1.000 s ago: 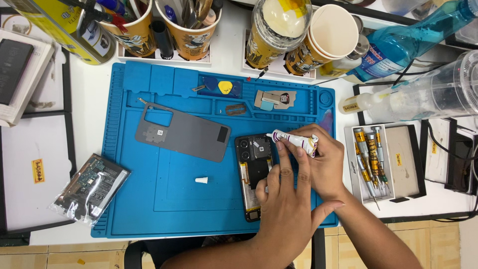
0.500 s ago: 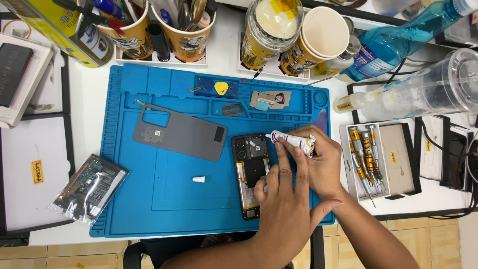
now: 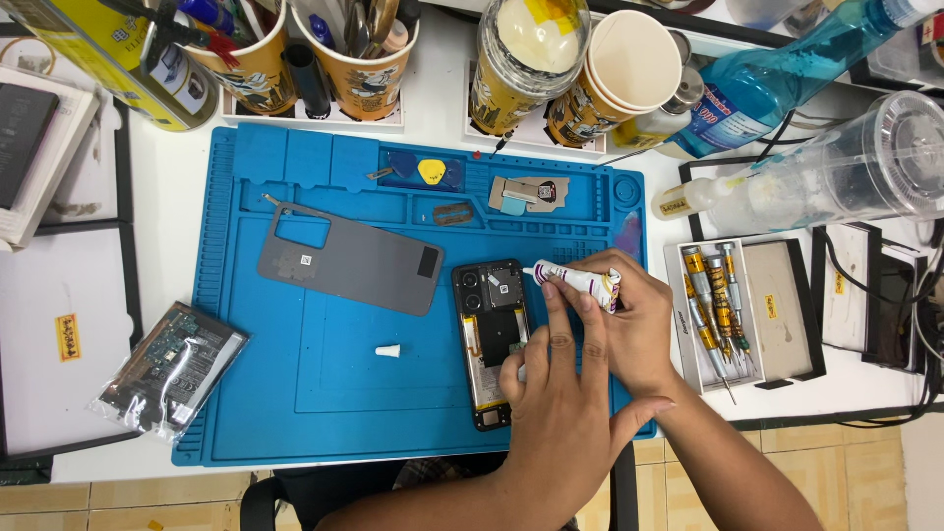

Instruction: The person applies adhesive to the internal frame of a disassembled smartphone, then places the back cover onto the device. They wipe the exterior with a tissue and secure the back cover using rubber bands.

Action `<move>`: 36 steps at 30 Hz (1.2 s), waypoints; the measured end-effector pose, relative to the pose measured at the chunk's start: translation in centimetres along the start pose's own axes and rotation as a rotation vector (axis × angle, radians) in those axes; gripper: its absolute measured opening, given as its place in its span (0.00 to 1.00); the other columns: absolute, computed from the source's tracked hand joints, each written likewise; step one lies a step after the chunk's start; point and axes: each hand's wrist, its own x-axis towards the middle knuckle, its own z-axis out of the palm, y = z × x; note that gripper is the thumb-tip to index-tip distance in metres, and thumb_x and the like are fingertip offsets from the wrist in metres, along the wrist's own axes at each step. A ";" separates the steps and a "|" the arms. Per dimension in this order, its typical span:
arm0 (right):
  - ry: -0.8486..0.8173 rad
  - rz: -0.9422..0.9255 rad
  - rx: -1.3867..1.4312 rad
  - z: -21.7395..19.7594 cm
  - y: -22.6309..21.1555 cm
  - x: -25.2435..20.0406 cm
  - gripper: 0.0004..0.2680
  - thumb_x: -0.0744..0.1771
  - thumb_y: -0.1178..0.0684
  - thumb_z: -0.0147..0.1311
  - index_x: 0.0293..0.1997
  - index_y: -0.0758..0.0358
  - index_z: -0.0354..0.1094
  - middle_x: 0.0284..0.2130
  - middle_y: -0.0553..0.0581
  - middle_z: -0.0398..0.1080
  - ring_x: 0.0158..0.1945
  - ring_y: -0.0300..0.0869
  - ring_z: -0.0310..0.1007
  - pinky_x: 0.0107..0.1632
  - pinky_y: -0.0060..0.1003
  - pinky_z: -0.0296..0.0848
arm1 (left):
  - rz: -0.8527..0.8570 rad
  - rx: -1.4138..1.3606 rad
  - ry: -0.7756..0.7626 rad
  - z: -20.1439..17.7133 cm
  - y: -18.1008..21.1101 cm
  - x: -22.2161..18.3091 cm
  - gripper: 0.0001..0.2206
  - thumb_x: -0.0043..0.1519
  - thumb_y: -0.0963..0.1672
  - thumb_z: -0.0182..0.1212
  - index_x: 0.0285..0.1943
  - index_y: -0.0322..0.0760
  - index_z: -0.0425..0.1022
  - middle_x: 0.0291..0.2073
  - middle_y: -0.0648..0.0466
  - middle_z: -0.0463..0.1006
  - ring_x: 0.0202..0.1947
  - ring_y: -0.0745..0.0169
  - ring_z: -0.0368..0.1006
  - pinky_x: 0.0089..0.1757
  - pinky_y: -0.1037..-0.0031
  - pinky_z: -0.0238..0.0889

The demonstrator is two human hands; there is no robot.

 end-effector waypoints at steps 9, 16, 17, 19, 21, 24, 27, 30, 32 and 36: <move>-0.015 -0.012 0.012 -0.3 -0.4 -0.5 0.03 0.66 0.57 0.64 0.39 0.62 0.75 0.36 0.55 0.76 0.39 0.41 0.76 0.44 0.33 0.75 | 0.005 -0.011 0.015 0.1 0.2 -0.5 0.51 0.60 0.69 0.51 0.81 0.35 0.49 0.76 0.35 0.58 0.66 0.46 0.65 0.55 0.58 0.55; -0.009 0.007 0.010 -0.4 -0.3 -1.0 0.03 0.66 0.57 0.64 0.38 0.62 0.74 0.35 0.54 0.76 0.39 0.39 0.75 0.43 0.32 0.75 | 0.018 0.017 0.024 0.1 0.3 -1.0 0.51 0.60 0.70 0.51 0.82 0.35 0.49 0.76 0.35 0.57 0.65 0.47 0.66 0.55 0.58 0.53; -0.007 0.013 -0.005 -0.4 -0.2 -1.1 0.03 0.66 0.57 0.65 0.39 0.62 0.75 0.35 0.54 0.76 0.39 0.40 0.76 0.43 0.32 0.75 | 0.020 0.013 0.016 0.0 0.3 -1.0 0.52 0.60 0.70 0.51 0.82 0.34 0.48 0.76 0.35 0.57 0.65 0.47 0.66 0.55 0.59 0.53; -0.003 0.020 -0.019 -0.5 -0.1 -1.2 0.04 0.65 0.57 0.65 0.39 0.62 0.75 0.35 0.54 0.77 0.39 0.40 0.76 0.43 0.32 0.75 | 0.023 0.009 0.007 0.0 0.4 -1.1 0.52 0.60 0.70 0.51 0.82 0.34 0.47 0.77 0.34 0.56 0.66 0.47 0.66 0.55 0.59 0.52; -0.025 0.015 0.000 -0.6 -0.3 -1.2 0.03 0.66 0.55 0.63 0.39 0.61 0.75 0.36 0.54 0.76 0.39 0.39 0.77 0.43 0.31 0.76 | 0.015 -0.039 -0.016 0.1 0.4 -1.2 0.51 0.61 0.69 0.48 0.82 0.34 0.47 0.77 0.34 0.55 0.66 0.46 0.65 0.55 0.58 0.54; -0.004 0.022 0.003 -0.5 -0.3 -1.5 0.03 0.66 0.57 0.64 0.38 0.62 0.75 0.35 0.55 0.77 0.38 0.40 0.76 0.43 0.32 0.75 | 0.020 -0.032 -0.029 0.3 0.5 -1.5 0.52 0.60 0.70 0.51 0.82 0.34 0.47 0.77 0.33 0.53 0.66 0.45 0.65 0.53 0.58 0.54; -0.008 0.026 -0.002 -0.7 -0.5 -1.8 0.03 0.66 0.56 0.64 0.37 0.62 0.74 0.34 0.55 0.76 0.38 0.39 0.75 0.41 0.32 0.74 | 0.019 0.015 0.009 0.2 0.6 -1.8 0.53 0.58 0.70 0.52 0.81 0.34 0.48 0.76 0.34 0.56 0.65 0.47 0.66 0.54 0.60 0.52; -0.007 0.032 -0.004 -0.7 -0.5 -2.1 0.03 0.66 0.57 0.64 0.38 0.62 0.75 0.35 0.55 0.76 0.38 0.40 0.76 0.42 0.32 0.75 | 0.019 0.025 0.005 0.1 0.7 -1.9 0.54 0.58 0.71 0.52 0.81 0.33 0.49 0.76 0.34 0.57 0.64 0.47 0.67 0.54 0.59 0.52; -0.008 0.038 0.002 -0.8 -0.6 -2.2 0.03 0.66 0.56 0.64 0.38 0.62 0.75 0.35 0.55 0.76 0.38 0.39 0.76 0.42 0.32 0.75 | 0.023 0.017 -0.001 0.1 0.8 -2.0 0.54 0.57 0.71 0.52 0.81 0.33 0.49 0.76 0.34 0.57 0.64 0.47 0.67 0.54 0.59 0.52; -0.007 0.040 0.021 -0.8 -0.5 -2.7 0.03 0.66 0.57 0.64 0.39 0.62 0.75 0.36 0.55 0.77 0.39 0.40 0.77 0.43 0.32 0.76 | 0.025 0.000 0.006 0.1 0.9 -2.3 0.55 0.56 0.71 0.54 0.81 0.33 0.50 0.76 0.34 0.57 0.64 0.46 0.67 0.54 0.59 0.52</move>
